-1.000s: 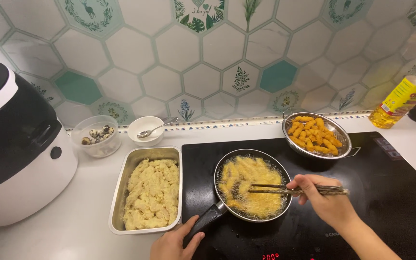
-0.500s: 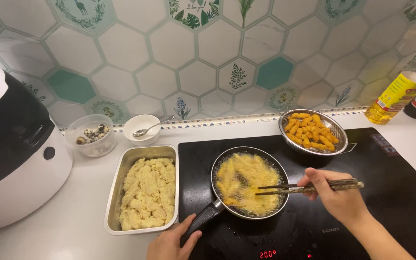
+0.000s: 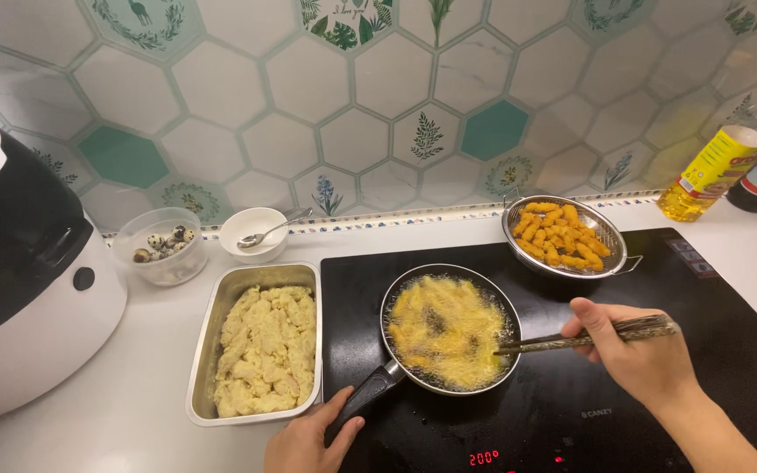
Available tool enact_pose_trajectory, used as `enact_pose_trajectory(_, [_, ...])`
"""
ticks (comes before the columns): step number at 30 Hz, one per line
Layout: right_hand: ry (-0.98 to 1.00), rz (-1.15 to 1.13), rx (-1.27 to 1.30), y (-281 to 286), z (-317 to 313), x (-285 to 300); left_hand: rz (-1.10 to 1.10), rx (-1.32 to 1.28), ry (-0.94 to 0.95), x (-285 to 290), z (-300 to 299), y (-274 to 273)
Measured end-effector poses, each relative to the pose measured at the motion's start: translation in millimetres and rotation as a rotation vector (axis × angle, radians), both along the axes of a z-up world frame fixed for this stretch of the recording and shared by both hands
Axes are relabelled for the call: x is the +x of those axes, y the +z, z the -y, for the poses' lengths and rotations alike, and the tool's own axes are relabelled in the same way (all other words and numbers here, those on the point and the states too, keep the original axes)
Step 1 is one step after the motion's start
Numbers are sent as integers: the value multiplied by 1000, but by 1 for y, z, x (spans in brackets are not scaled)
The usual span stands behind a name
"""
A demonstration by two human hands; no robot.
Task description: The recorder is deep-frying small dough-like pieces of food in a pan on an electric stove using chopsticks to flip and move them.
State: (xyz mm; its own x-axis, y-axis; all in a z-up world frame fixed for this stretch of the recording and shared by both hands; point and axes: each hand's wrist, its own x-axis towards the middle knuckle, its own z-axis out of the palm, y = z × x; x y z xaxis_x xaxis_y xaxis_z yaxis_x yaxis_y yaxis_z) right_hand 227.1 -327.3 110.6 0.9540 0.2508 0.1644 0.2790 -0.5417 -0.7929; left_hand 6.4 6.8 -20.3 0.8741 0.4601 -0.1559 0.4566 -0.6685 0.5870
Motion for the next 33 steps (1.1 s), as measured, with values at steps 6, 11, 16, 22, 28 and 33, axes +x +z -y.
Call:
enact_pose_trajectory(6, [-19, -53, -7, -11, 0, 4, -161, -12, 2, 1, 0, 7])
enact_pose_trajectory(11, [-42, -4, 25, -3, 3, 17, -101, -8, -25, 2, 0, 8])
enact_pose_trajectory(16, [-66, -16, -4, -13, -12, 18, -110, 4, -17, 1, -2, 1])
enact_pose_trajectory(22, [-33, -51, 22, -22, -24, 14, -68, -5, -19, 0, -1, 1])
enact_pose_trajectory(28, [-18, -35, 75, -21, -22, 23, -25, 4, -18, 0, -3, -9])
enact_pose_trajectory(33, [-22, -57, 65, -25, -32, 19, -53, -7, 3, 1, 0, 2])
